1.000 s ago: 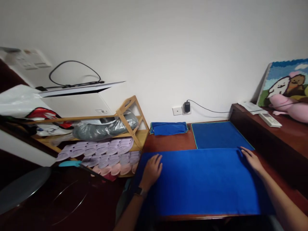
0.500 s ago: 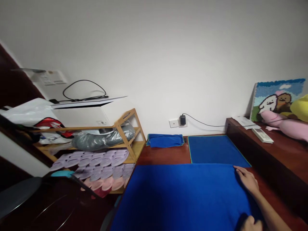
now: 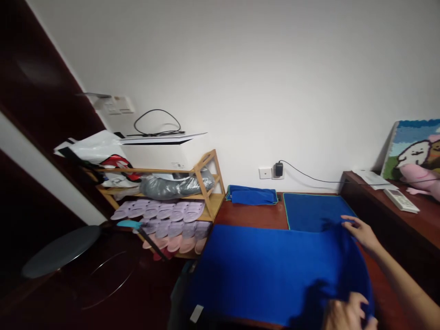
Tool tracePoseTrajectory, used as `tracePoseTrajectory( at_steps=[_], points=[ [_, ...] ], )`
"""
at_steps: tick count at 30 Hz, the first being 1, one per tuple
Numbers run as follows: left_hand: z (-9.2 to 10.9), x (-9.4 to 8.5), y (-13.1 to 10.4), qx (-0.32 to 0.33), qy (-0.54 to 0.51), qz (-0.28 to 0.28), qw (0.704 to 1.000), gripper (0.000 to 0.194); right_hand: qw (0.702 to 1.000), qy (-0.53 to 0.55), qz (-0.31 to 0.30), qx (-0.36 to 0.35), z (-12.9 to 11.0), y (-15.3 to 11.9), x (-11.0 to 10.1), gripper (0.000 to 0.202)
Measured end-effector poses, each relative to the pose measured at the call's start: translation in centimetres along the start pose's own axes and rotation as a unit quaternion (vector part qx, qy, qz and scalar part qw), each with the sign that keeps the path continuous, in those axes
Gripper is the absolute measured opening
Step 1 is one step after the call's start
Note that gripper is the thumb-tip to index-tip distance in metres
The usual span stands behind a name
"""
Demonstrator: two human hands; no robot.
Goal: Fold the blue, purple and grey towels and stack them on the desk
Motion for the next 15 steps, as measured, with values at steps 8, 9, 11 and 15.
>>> tracePoseTrajectory(
  at_steps=[8, 9, 11, 15],
  points=[
    [-8.5, -24.9, -14.0, -0.248, -0.063, 0.207, 0.944, 0.032, 0.967, -0.067, -0.208, -0.131, -19.8, -4.6, 21.0, 0.042],
    [-9.1, -27.6, -16.1, -0.251, -0.058, 0.248, 0.934, 0.035, 0.957, -0.085, -0.229, -0.154, -22.0, -5.7, 24.7, 0.041],
    [-10.6, -32.0, -20.2, -0.253, -0.044, 0.323, 0.911, 0.04, 0.939, -0.107, -0.27, -0.186, -25.3, -8.1, 32.5, 0.037],
    [-15.5, -37.1, -27.8, -0.312, 0.067, 0.408, 0.855, 0.038, 0.894, -0.161, -0.35, -0.23, -27.5, -13.8, 46.5, 0.026]
  ],
)
Point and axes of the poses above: each hand's wrist, its own y-axis towards the middle knuckle, its own x-axis out of the palm, z = x × y, the point moved 9 cm from there along y, towards the middle knuckle, and after that the axes turned 1 degree about -y, right-handed, at the moved point
